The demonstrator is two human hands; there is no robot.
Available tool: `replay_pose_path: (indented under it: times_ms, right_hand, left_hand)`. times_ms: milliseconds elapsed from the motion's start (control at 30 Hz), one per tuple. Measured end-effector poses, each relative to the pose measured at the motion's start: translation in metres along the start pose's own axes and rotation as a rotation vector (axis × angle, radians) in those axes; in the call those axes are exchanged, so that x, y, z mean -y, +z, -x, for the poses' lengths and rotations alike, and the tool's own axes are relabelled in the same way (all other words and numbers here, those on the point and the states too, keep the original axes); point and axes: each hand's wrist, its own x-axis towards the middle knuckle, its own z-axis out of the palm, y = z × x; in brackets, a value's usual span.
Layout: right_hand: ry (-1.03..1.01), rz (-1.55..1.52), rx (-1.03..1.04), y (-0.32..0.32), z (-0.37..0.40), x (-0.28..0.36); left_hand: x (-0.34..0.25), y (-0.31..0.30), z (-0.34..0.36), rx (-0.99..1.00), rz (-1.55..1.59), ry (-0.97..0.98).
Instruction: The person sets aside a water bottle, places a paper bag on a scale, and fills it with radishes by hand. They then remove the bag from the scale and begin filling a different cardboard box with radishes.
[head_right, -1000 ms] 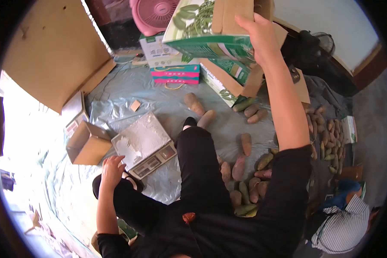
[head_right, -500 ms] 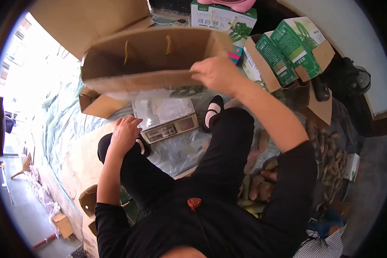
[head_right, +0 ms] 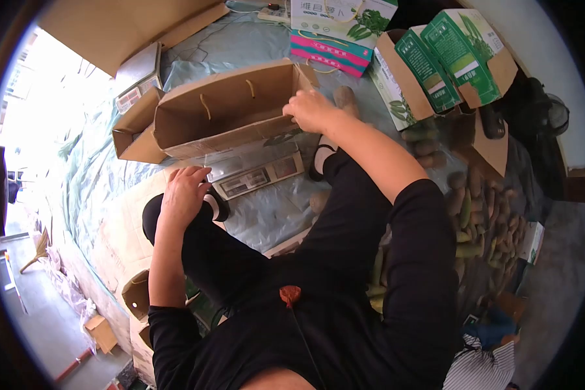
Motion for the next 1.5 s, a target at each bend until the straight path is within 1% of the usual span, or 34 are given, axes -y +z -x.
replay_pose_path:
  times_ms: [33,67,100,133,167,200,267,300,367,400,433,500,567,633,700,767,833,900,967,1033,1067,1133,1167,1233,1267,1333,1400,1467,1500]
  right_hand:
    - [-0.008,-0.004,-0.023,-0.008,0.003,0.001]
    - [0.053,-0.085,0.069,-0.022,0.002,0.005]
    - [0.074,-0.097,0.076,-0.027,0.004,0.004]
    - [0.09,-0.152,-0.039,-0.031,0.008,0.0]
    - [0.11,-0.203,-0.156,-0.034,0.016,-0.006]
    - [0.144,-0.209,-0.151,-0.038,0.025,-0.013]
    - [0.144,-0.212,-0.409,-0.041,0.05,-0.029]
    - [0.185,-0.211,-0.405,-0.04,0.067,-0.038]
    - [0.341,-0.373,-0.397,-0.034,0.108,-0.051]
    - [0.456,-0.425,-0.398,-0.026,0.132,-0.054]
    - [0.491,-0.426,-0.397,-0.016,0.157,-0.058]
    - [0.702,-0.408,-0.253,0.008,0.208,-0.068]
    - [0.821,-0.349,-0.207,0.044,0.262,-0.072]
    - [0.938,-0.362,-0.137,0.08,0.31,-0.062]
    - [1.072,-0.519,-0.089,0.115,0.352,-0.042]
    - [0.986,-0.299,0.06,0.173,0.395,-0.025]
    - [0.986,-0.27,0.052,0.179,0.409,0.027]
    - [0.924,-0.335,0.29,0.239,0.442,0.05]
    - [0.954,-0.422,0.354,0.26,0.449,0.094]
    - [1.226,-0.726,0.334,0.247,0.436,0.134]
    - [1.237,-0.733,0.333,0.254,0.437,0.145]
    - [0.937,-0.538,0.61,0.286,0.441,0.161]
    - [0.942,-0.543,0.607,0.284,0.44,0.162]
    - [0.742,-0.383,0.634,0.266,0.438,0.164]
    - [0.747,-0.388,0.632,0.256,0.441,0.163]
    - [1.509,-0.724,0.037,0.239,0.456,0.157]
    - [1.534,-0.539,-0.144,0.23,0.478,0.137]
    - [1.743,-0.417,-0.218,0.218,0.497,0.119]
    - [1.784,-0.413,-0.264,0.203,0.506,0.115]
  left_hand:
    - [0.0,0.0,-0.001,0.013,0.004,0.008]
    - [-0.001,0.0,-0.002,0.008,0.004,0.004]
    - [-0.001,0.001,-0.003,0.006,0.005,0.004]
    - [0.0,0.004,-0.004,-0.014,-0.002,0.013]
    - [-0.004,0.0,-0.006,0.02,-0.01,0.011]
    - [-0.004,0.002,-0.006,0.006,-0.009,0.015]
    - [-0.005,0.005,-0.006,0.008,0.002,0.009]
    - [-0.006,0.005,-0.007,0.006,0.019,0.005]
    - [-0.014,0.003,-0.007,0.019,-0.01,0.0]
    - [-0.012,0.006,-0.007,0.007,-0.005,0.006]
    - [-0.011,0.009,-0.008,0.008,-0.008,-0.016]
    - [-0.01,0.011,-0.01,0.028,-0.019,-0.003]
    - [-0.011,0.012,-0.012,0.063,-0.01,0.015]
    - [-0.013,0.014,-0.015,0.062,-0.025,-0.017]
    - [-0.013,0.016,-0.016,0.073,-0.034,-0.006]
    - [-0.011,0.02,-0.018,0.058,-0.006,-0.005]
    - [-0.009,0.021,-0.019,0.076,-0.008,0.016]
    - [-0.01,0.021,-0.02,0.08,-0.012,0.017]
    - [0.0,0.027,-0.021,0.064,-0.06,0.067]
    - [-0.004,0.026,-0.022,0.087,-0.063,0.066]
    - [-0.005,0.027,-0.022,0.093,-0.064,0.077]
    - [-0.005,0.027,-0.023,0.082,-0.081,0.081]
    - [-0.007,0.027,-0.024,0.084,-0.083,0.089]
    - [-0.01,0.026,-0.024,0.083,-0.06,0.088]
    - [-0.007,0.027,-0.025,0.085,-0.061,0.094]
    - [0.004,0.032,-0.026,0.065,-0.054,0.139]
    - [0.001,0.031,-0.026,0.062,-0.053,0.143]
    - [0.002,0.031,-0.025,0.061,-0.051,0.147]
    - [0.005,0.033,-0.025,0.055,-0.068,0.155]
